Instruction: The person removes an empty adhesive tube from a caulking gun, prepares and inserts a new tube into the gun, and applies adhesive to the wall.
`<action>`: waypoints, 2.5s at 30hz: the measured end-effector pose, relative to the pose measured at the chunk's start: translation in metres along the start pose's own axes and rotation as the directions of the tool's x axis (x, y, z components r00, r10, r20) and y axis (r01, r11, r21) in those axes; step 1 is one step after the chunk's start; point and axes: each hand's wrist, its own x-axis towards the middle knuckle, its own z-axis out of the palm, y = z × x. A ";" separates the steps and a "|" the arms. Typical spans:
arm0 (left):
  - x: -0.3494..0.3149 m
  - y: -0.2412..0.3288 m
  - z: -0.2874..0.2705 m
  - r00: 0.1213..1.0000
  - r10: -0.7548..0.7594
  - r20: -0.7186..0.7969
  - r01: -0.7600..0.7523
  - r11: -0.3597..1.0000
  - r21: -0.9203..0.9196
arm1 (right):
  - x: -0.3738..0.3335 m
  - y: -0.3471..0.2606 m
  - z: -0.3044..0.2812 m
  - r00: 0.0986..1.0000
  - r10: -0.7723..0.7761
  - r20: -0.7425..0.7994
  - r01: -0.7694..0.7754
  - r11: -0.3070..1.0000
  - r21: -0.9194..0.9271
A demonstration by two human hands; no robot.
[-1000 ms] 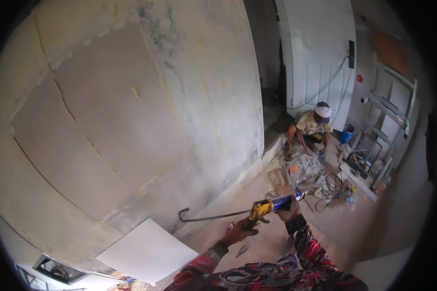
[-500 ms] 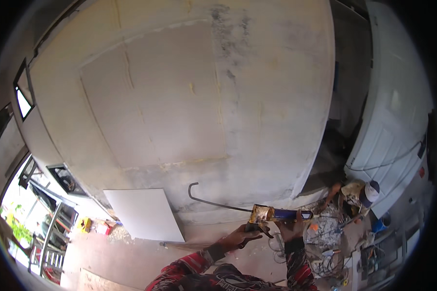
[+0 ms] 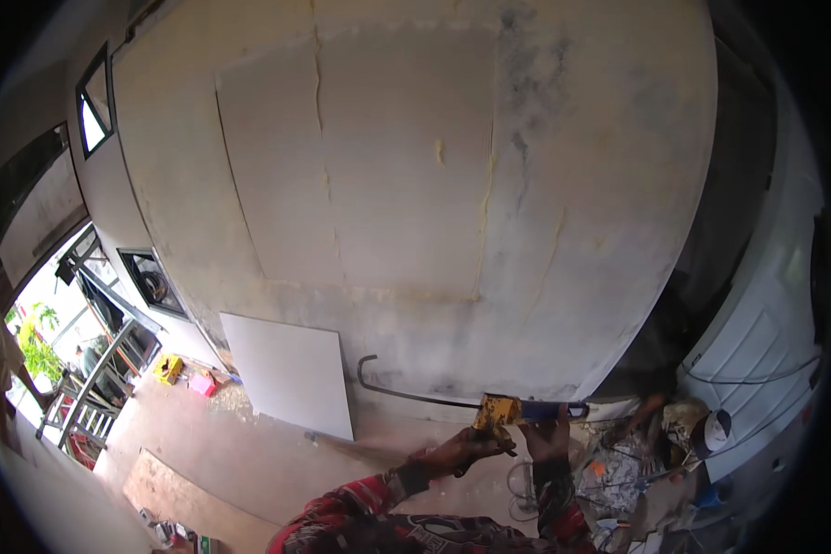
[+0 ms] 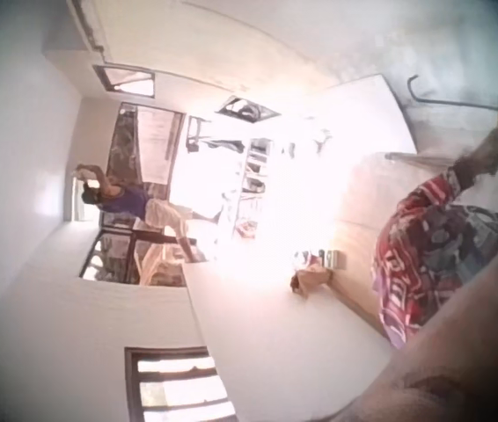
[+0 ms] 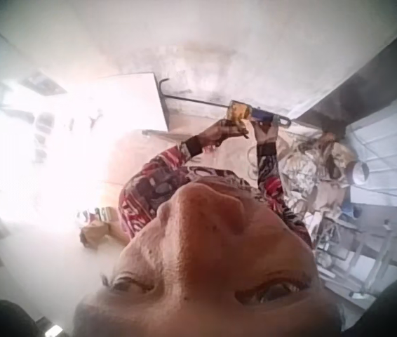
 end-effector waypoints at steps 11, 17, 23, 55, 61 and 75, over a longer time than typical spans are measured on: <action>-0.001 -0.007 -0.046 0.974 -0.003 -0.225 0.058 0.969 0.240 | 0.029 0.027 0.009 0.998 0.058 0.009 -0.057 0.997 -0.051; -0.006 -0.013 -0.057 0.980 0.071 -0.185 -0.070 0.998 0.012 | 0.030 0.061 -0.004 0.988 0.130 -0.083 -0.118 0.983 0.143; 0.012 -0.012 -0.040 0.989 0.036 -0.145 -0.056 0.989 -0.135 | 0.040 0.058 -0.018 0.995 0.070 -0.076 -0.049 0.967 0.249; 0.165 -0.024 -0.236 0.738 -0.488 0.466 -0.675 -0.537 0.506 | 0.008 0.038 -0.467 0.730 -0.026 -0.683 -0.527 0.615 -0.587; 0.172 -0.026 -0.234 0.741 -0.515 0.430 -0.671 -0.555 0.492 | -0.022 0.023 -0.515 0.641 -0.087 -0.763 -0.650 0.468 -0.599; 0.167 -0.030 -0.246 0.773 -0.499 0.392 -0.634 -0.569 0.524 | 0.005 0.013 -0.521 0.728 -0.196 -0.657 -0.527 0.454 -0.719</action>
